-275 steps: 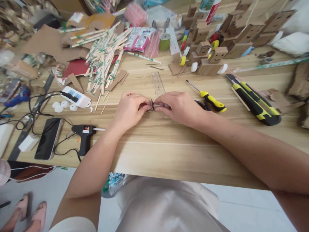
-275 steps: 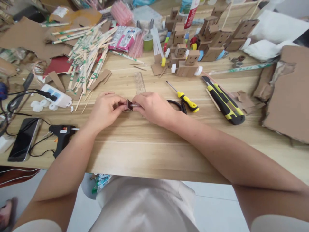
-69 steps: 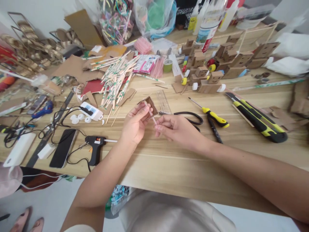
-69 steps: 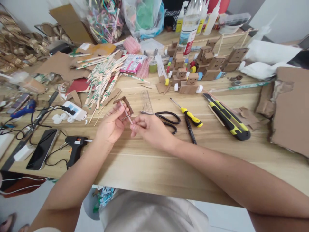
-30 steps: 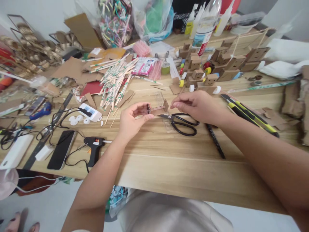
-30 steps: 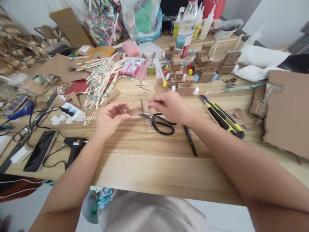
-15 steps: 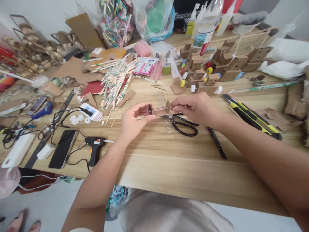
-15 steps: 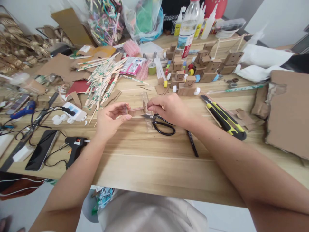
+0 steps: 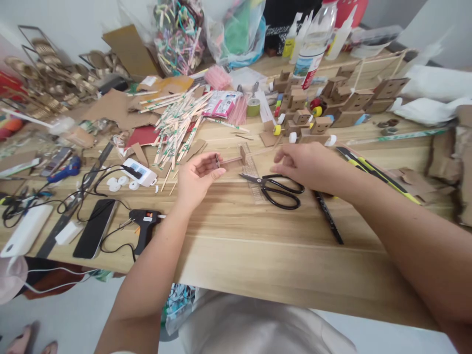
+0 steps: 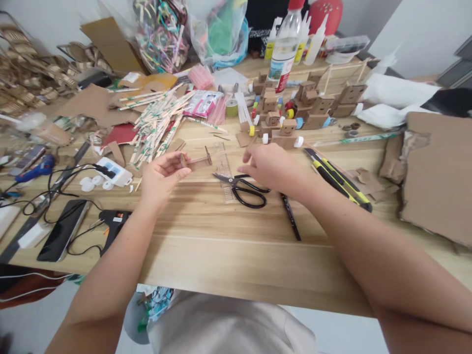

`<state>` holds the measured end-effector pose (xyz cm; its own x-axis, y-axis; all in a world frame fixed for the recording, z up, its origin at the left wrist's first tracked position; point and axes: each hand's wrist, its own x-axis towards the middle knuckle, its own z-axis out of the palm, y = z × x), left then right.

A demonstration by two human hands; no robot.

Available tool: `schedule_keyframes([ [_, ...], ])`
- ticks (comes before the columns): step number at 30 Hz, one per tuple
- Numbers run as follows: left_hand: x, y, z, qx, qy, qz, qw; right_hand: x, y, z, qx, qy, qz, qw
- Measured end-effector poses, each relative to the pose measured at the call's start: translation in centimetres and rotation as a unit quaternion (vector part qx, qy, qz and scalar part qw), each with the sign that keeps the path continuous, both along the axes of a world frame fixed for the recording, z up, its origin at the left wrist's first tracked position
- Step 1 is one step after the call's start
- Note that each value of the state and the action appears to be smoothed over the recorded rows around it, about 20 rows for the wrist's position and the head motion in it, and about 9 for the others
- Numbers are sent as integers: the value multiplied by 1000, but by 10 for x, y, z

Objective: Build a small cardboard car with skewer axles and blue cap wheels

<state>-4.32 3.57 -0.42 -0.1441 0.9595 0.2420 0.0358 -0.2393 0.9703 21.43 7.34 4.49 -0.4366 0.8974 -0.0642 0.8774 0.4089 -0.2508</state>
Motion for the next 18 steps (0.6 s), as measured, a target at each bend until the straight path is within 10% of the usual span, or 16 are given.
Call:
schedule_keyframes([
  [11,-4,6,-11,7,-40,41,998,-19,-29,7,-39,-220,80,971],
  [18,-14,11,-16,62,-10,74,995,3,2,9,-162,33,101,981],
])
